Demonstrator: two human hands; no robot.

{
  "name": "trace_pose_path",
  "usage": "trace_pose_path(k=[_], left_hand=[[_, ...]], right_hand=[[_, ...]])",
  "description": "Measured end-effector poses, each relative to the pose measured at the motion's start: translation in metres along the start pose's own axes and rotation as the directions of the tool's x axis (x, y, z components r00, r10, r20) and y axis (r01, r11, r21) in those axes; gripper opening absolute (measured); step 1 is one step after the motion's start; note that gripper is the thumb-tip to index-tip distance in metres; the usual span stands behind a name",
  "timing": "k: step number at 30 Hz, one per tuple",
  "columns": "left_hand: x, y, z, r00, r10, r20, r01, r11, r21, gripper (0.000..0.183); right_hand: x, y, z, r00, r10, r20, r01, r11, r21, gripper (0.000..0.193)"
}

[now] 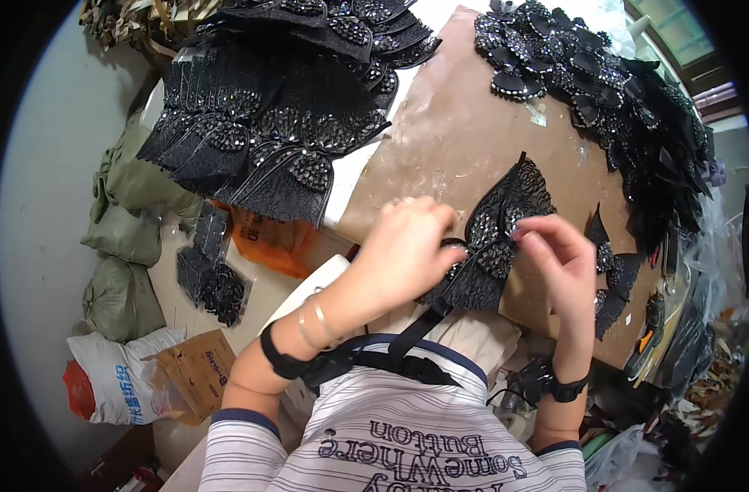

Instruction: The person assembles black lace appliques by applying hot glue to the edges of lace pieces and attaching sequined circular centers. They handle the pieces one by one, pressing them together to secure the bond, and place the finished items into a plastic bag.

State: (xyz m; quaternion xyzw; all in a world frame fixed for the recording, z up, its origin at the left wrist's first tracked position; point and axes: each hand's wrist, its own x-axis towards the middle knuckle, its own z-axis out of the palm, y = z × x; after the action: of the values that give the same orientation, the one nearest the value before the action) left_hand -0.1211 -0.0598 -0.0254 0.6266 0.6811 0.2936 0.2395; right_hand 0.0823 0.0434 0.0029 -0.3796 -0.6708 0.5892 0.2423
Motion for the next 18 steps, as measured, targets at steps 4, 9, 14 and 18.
trace_pose_path(k=[4, 9, 14, 18], left_hand=[[0.002, 0.01, 0.016, 0.996, -0.063, 0.057, 0.063, 0.998, 0.0, 0.023], [-0.007, 0.014, -0.005, 0.996, -0.091, 0.012, 0.092, 0.995, -0.028, 0.024], [-0.018, 0.023, -0.032, 0.965, -0.261, 0.013, 0.259, 0.951, -0.17, 0.023], [-0.032, 0.026, -0.057, 0.936, -0.343, -0.081, 0.284, 0.87, -0.404, 0.02]], right_hand=[[-0.011, 0.01, 0.011, 0.988, -0.142, 0.052, 0.152, 0.943, -0.295, 0.011], [-0.013, 0.013, 0.012, 0.99, -0.114, 0.078, 0.134, 0.931, -0.339, 0.01], [-0.01, 0.008, 0.023, 0.973, -0.204, 0.109, 0.231, 0.893, -0.387, 0.012], [-0.005, -0.001, 0.026, 0.978, -0.168, 0.123, 0.206, 0.876, -0.437, 0.023]])
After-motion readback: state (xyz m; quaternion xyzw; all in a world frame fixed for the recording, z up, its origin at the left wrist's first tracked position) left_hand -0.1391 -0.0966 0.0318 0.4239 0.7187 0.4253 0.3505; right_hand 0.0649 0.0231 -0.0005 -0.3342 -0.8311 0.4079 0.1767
